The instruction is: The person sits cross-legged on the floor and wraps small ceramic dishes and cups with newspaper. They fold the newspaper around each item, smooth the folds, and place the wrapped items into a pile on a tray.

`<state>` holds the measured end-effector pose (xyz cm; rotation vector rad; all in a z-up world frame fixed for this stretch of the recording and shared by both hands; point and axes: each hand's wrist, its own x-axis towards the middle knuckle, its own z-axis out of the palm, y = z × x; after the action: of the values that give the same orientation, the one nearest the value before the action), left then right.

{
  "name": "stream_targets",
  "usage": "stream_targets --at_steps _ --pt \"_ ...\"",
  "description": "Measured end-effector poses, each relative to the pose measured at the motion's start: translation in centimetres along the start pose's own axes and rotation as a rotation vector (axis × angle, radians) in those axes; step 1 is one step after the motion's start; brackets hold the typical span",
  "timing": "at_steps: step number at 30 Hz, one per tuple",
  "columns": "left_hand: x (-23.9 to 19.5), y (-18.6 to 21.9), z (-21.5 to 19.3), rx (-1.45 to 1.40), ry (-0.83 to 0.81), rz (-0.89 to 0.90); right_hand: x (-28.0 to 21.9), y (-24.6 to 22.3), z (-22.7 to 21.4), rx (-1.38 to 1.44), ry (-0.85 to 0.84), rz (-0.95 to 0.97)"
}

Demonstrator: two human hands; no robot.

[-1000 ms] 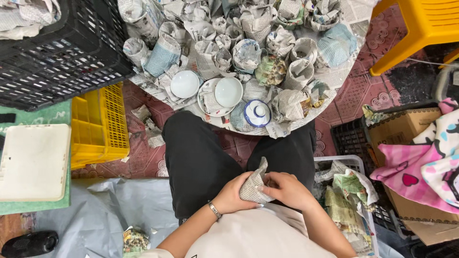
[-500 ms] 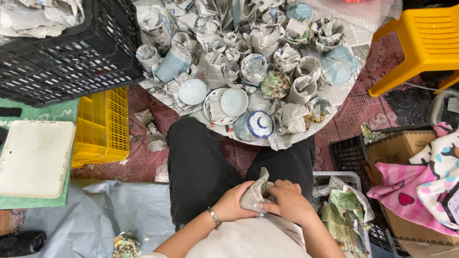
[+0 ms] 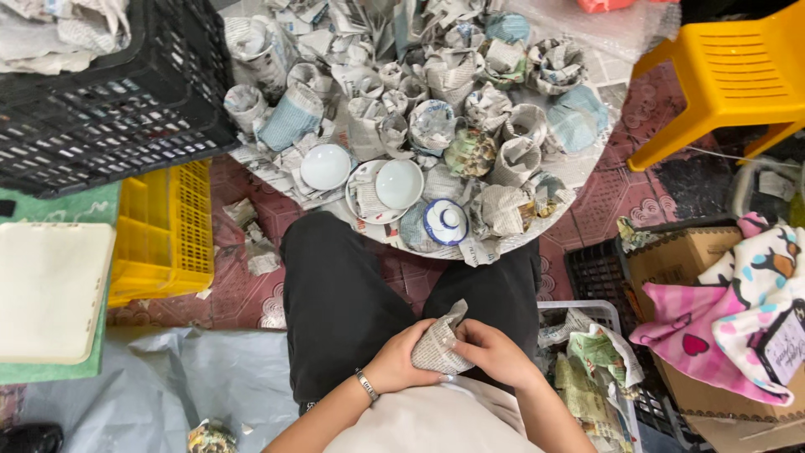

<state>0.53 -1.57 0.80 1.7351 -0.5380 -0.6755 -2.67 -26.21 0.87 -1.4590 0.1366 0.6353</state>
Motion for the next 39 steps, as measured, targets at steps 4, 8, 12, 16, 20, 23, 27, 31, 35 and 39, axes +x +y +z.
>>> stream_targets --at_steps 4,8,12,16,20,23,27,31,35,39 --pt "0.1 -0.2 0.1 0.021 -0.022 -0.033 -0.2 0.3 -0.1 -0.019 0.053 0.073" --pt "0.0 -0.2 0.1 0.017 -0.006 -0.016 0.1 0.8 0.3 0.156 0.005 -0.006" --pt "0.0 -0.3 0.1 -0.003 -0.009 -0.034 0.7 1.1 0.1 0.263 0.061 -0.016" --pt "0.0 -0.2 0.1 0.011 0.002 -0.011 0.6 1.0 -0.9 0.255 0.153 -0.055" --pt "0.0 -0.2 0.1 -0.005 0.0 -0.018 0.1 -0.1 -1.1 0.227 0.152 -0.099" --pt "-0.2 -0.2 0.1 -0.003 0.007 -0.013 -0.3 -1.5 -0.5 -0.017 0.155 -0.122" --pt "-0.1 -0.4 0.1 -0.006 0.011 0.005 -1.6 -3.8 -0.3 -0.579 0.084 -0.187" --pt "-0.1 -0.5 0.1 -0.021 0.014 0.043 -2.1 -5.2 0.7 -0.718 -0.013 -0.2" --pt "0.0 -0.4 0.1 -0.02 -0.017 -0.014 -1.6 -6.0 1.3 -0.636 -0.01 -0.151" --pt "-0.2 -0.4 0.1 -0.016 0.001 0.004 -1.7 -6.9 1.0 -0.559 0.048 -0.176"
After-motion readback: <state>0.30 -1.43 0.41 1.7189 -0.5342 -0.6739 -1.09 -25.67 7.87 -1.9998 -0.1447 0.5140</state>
